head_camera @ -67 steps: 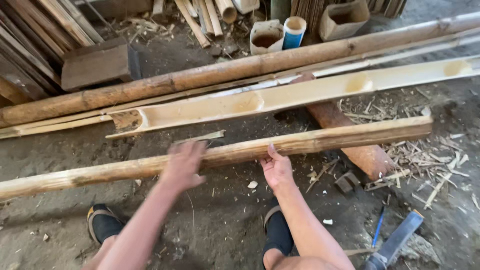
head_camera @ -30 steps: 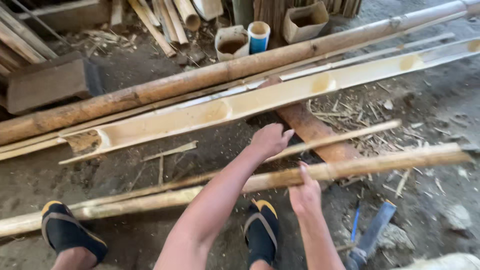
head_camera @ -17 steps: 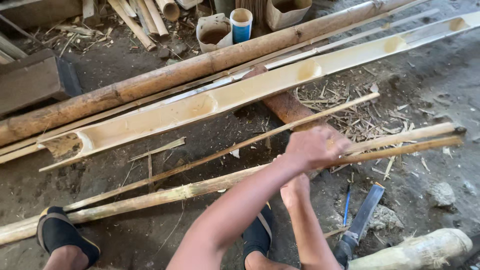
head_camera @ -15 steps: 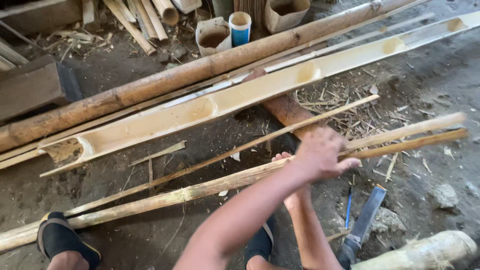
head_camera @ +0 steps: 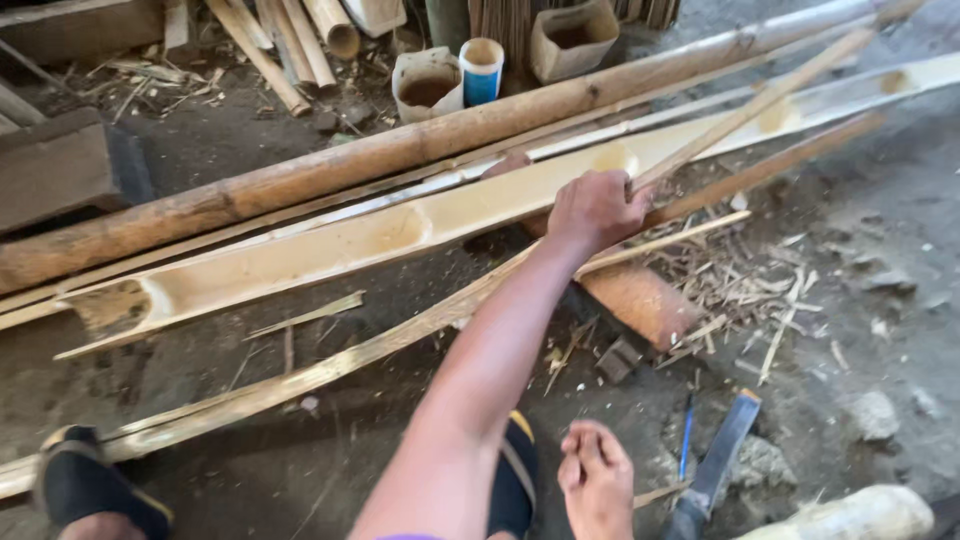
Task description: The person splits a long bamboo pole into flat strips using a machete and a wooden mallet. They then further split the strips into thinner slats by hand and refine the edges with the machete.
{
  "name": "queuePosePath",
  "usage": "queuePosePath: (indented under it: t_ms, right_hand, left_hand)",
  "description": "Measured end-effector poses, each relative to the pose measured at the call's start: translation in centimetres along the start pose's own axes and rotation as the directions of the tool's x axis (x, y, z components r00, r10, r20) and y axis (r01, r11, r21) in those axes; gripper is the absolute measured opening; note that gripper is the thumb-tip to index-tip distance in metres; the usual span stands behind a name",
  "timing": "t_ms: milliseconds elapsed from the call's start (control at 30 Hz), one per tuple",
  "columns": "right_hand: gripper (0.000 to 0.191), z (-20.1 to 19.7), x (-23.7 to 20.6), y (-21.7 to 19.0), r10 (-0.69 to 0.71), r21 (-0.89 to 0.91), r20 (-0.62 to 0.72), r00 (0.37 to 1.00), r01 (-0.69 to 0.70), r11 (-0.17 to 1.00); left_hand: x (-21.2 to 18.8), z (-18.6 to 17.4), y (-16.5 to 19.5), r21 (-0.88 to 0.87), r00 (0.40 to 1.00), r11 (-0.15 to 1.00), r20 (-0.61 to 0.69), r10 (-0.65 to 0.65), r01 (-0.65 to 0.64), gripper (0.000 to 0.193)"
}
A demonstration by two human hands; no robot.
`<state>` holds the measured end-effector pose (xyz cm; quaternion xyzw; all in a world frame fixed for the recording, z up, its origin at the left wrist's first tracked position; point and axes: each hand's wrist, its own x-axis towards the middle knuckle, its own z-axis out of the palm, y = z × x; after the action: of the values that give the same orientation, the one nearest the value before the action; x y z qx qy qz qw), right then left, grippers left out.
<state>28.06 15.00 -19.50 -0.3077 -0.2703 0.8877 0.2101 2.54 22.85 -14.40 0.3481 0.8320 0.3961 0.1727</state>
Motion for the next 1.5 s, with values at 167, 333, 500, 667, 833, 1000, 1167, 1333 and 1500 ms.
queuePosePath:
  t_ms: [167,333,500,667,833,1000,1167,1333,1500]
  right_hand:
    - [0.034,0.8,5.8,-0.5,-0.025,-0.037,0.077,0.997,0.028,0.999]
    - [0.033,1.8,11.1,0.1,0.004,0.064,0.065,0.998,-0.008,0.998]
    - [0.026,-0.9,7.1,0.7,-0.085,0.292,0.349,0.933,-0.023,0.956]
    - [0.033,-6.7,0.8,0.7,0.011,0.314,0.039,0.999,-0.023,0.949]
    - [0.031,-2.9,8.9,1.5,0.006,0.092,0.075,0.997,-0.013,0.996]
    - [0.033,-4.0,14.8,2.7,0.084,0.082,0.058,0.995,-0.089,0.993]
    - [0.031,-9.9,17.3,1.1,0.059,0.323,0.048,0.997,-0.071,0.944]
    - [0.044,-8.8,23.9,-10.8,-0.183,0.25,-0.018,0.983,0.182,0.951]
    - [0.032,-7.4,19.1,-12.0,-0.243,-0.063,-0.266,0.933,0.234,0.97]
  left_hand:
    - [-2.2,4.1,-0.6,-0.082,0.988,0.985,0.034,0.153,-0.15,0.059]
    - [-1.6,6.6,-2.1,-0.23,0.992,0.972,0.127,-0.02,0.049,0.051]
    - [0.6,1.6,-2.3,0.074,0.998,0.996,0.02,0.051,-0.053,0.038]
    - [4.5,-9.8,-4.4,0.101,0.95,0.988,-0.3,-0.081,0.116,0.048]
    - [0.2,-1.8,-1.4,0.167,0.981,0.981,-0.145,0.127,-0.102,0.025]
    - [-7.6,3.7,-4.7,-0.031,0.984,0.995,-0.159,0.085,-0.091,0.077]
    - [-21.3,-8.3,-19.3,0.221,0.903,0.934,0.268,-0.336,0.282,0.115]
    - [-30.3,-11.7,-24.6,0.348,0.994,0.932,-0.003,-0.107,0.101,0.074]
    - [-21.6,-5.3,-17.5,0.158,0.952,0.942,0.038,-0.305,0.296,0.046]
